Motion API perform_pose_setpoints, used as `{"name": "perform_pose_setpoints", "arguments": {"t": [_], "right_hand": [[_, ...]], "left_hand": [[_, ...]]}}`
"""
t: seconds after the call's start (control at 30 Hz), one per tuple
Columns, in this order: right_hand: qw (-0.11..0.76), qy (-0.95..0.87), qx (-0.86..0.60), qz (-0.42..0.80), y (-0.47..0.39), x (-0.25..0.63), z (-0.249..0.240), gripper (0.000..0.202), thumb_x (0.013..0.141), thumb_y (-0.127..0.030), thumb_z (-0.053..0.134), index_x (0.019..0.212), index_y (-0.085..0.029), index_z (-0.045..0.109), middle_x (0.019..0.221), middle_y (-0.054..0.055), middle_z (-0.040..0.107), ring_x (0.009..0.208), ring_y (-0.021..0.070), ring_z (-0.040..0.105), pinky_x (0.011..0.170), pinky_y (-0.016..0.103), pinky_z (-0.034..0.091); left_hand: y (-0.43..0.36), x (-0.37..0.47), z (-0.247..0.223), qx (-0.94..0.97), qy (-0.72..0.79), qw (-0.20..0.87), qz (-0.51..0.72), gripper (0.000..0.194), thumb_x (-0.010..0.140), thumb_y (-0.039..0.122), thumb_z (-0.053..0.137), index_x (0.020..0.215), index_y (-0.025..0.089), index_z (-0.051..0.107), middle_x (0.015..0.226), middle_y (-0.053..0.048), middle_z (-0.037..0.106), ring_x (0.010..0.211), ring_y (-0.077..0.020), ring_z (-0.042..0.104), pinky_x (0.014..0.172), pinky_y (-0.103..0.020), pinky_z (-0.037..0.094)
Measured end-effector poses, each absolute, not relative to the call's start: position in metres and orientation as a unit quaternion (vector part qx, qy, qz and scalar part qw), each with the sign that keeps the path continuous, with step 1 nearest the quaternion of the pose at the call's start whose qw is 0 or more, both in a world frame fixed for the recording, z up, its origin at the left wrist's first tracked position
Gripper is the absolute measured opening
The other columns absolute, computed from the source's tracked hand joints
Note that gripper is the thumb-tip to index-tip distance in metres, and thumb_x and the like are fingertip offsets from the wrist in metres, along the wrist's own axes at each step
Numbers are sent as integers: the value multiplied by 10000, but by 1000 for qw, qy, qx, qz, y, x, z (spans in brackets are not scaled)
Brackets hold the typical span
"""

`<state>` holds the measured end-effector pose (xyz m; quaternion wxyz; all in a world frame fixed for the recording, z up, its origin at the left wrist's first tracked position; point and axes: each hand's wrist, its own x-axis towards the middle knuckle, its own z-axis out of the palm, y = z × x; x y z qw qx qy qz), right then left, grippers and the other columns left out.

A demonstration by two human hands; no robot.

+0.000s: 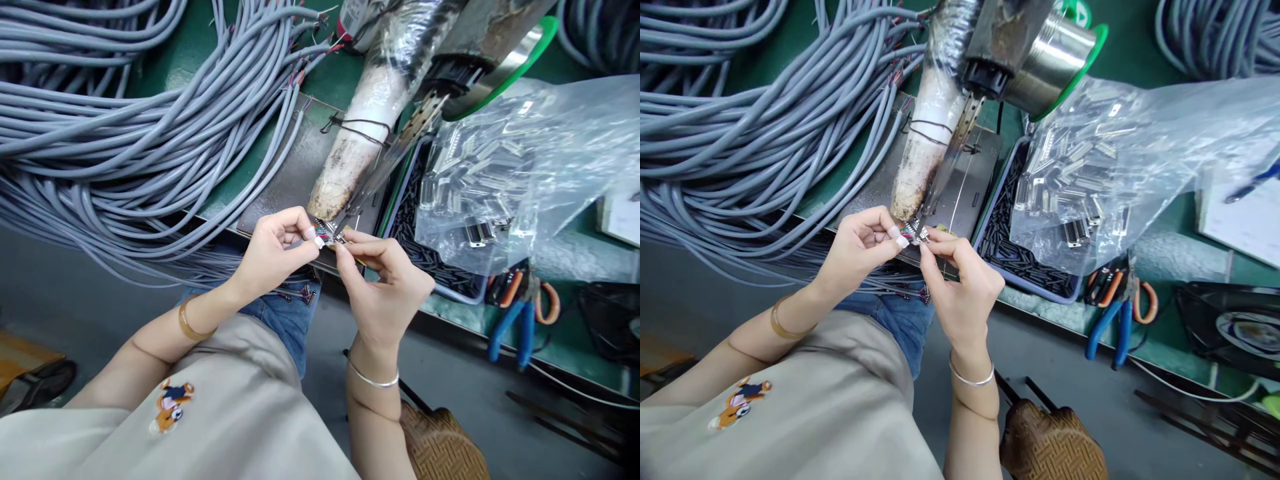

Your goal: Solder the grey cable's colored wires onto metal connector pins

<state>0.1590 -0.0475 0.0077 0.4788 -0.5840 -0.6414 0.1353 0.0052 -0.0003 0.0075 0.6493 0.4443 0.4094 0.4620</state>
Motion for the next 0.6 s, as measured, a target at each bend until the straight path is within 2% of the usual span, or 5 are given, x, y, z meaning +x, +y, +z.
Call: {"name": "perform_pose_setpoints", "arguments": {"t": [0.23,0.4,0.6], "right_hand": [[477,-662,-570,101,-44,157,13,101,890,-138,737,876,-237,730,984,-3,821,892,183,804,785,288,671],[480,-655,-570,127,-47,160,12,103,899,-139,721,875,-231,683,1018,-3,820,888,161,804,751,246,665],[454,-662,-584,123,-56,165,8,96,916,-156,718,902,-232,660,1010,-12,823,864,146,805,733,231,662]], "left_hand": [[1,5,13,443,406,644,474,175,694,121,711,673,156,541,640,52,557,548,-27,461,523,-141,371],[1,5,10,426,403,676,447,179,668,118,716,659,154,541,608,64,535,498,-12,397,478,-144,319],[-3,6,7,415,419,696,410,195,647,146,724,642,158,530,639,41,561,529,-26,414,490,-159,319]]}}
